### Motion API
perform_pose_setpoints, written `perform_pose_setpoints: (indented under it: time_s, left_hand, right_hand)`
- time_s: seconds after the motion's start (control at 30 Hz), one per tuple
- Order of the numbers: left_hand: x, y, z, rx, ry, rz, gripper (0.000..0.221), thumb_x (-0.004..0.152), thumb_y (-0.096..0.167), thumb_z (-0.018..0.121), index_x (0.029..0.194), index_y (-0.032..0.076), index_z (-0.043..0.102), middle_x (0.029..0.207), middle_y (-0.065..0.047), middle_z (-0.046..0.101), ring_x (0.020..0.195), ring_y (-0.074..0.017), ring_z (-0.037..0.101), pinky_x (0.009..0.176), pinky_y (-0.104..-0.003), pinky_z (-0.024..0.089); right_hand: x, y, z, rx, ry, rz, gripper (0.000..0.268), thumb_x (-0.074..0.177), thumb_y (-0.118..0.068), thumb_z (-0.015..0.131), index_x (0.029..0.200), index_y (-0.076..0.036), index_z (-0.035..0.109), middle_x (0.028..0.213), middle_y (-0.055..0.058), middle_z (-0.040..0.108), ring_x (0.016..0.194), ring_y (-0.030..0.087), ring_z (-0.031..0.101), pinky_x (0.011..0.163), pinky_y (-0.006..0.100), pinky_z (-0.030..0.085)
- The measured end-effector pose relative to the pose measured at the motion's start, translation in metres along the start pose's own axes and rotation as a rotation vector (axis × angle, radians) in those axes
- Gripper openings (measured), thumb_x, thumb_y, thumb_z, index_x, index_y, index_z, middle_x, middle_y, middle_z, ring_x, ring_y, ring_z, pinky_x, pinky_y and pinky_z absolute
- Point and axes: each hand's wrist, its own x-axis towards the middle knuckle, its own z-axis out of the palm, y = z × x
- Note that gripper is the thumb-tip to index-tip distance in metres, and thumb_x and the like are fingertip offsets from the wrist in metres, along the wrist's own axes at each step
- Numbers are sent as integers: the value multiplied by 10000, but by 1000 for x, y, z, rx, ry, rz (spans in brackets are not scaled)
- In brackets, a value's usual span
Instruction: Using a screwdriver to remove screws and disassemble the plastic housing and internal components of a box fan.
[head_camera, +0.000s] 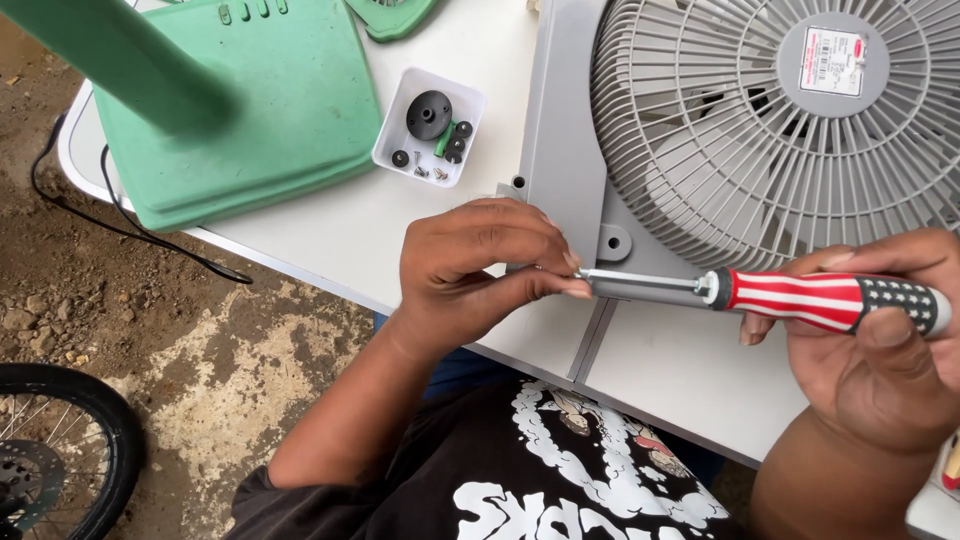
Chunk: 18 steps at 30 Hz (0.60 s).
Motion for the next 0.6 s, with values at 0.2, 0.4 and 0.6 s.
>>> perform_pose_setpoints:
  time_s: [0.2, 0.4, 0.6]
  left_hand:
    - [1, -3, -5, -5, -32, 28, 154, 879, 79, 815, 974, 34, 701, 938, -79, 758, 821, -249, 767, 833, -365, 621]
    - [10, -4, -2, -34, -90, 32, 186, 867, 79, 834, 991, 35, 702, 931, -75, 755, 837, -240, 759, 830, -341, 628]
    - [14, -2, 4, -14, -91, 19, 223, 831, 97, 862, 959, 44, 687, 917, -81, 749, 845, -245, 759, 852, -354, 616]
  right_hand:
    - [-24, 22, 14, 226, 93, -25, 418, 986, -327, 780, 1173, -62, 516, 1006, 235, 687, 720, 421, 727, 672, 499, 661]
    - [-23, 25, 16, 355, 189, 45, 362, 1032, -292, 748, 1180, -4, 586, 1047, 212, 731, 764, 431, 739, 679, 444, 645]
    - [-27, 32, 24, 371, 229, 92, 374, 1009, -320, 769, 1170, -34, 591, 1009, 240, 722, 753, 407, 728, 660, 408, 623]
